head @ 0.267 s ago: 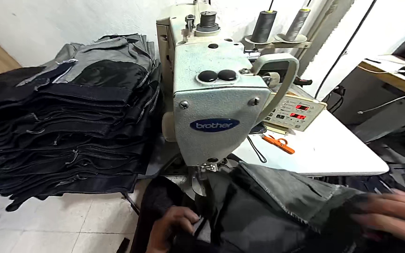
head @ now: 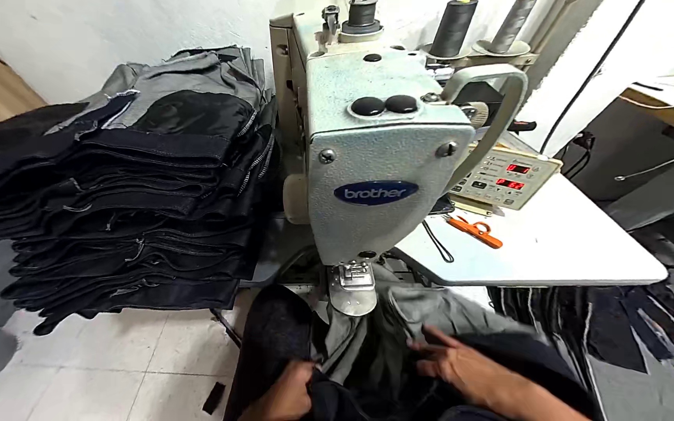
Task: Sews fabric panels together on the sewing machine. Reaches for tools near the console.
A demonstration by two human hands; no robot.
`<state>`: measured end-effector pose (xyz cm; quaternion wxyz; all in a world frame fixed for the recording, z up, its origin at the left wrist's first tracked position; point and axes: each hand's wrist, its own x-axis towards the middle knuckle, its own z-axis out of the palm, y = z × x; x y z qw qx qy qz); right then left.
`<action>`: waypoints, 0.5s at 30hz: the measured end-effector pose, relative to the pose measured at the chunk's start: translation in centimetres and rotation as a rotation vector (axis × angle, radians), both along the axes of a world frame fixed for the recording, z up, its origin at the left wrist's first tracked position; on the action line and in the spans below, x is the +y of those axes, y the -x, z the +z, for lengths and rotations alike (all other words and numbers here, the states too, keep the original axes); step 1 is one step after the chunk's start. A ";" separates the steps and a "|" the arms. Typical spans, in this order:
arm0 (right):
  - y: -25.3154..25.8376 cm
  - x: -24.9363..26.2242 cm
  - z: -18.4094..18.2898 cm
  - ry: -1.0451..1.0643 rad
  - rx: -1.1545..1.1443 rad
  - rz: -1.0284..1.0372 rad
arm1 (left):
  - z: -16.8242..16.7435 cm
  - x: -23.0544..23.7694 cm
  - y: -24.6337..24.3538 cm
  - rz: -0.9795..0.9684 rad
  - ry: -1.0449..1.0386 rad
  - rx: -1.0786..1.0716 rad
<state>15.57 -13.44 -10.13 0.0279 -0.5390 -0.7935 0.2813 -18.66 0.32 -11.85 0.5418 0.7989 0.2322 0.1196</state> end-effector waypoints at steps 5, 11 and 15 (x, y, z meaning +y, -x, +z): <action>-0.2 0.4 3.2 -0.167 0.077 0.076 | -0.2 2.6 1.2 -0.389 0.164 -0.155; 1.1 1.8 9.6 -0.503 0.163 0.179 | 10.1 7.5 3.5 -0.475 0.187 -0.405; 2.8 1.1 11.6 -0.505 0.219 0.074 | 6.3 4.8 -4.6 -0.488 0.178 -0.318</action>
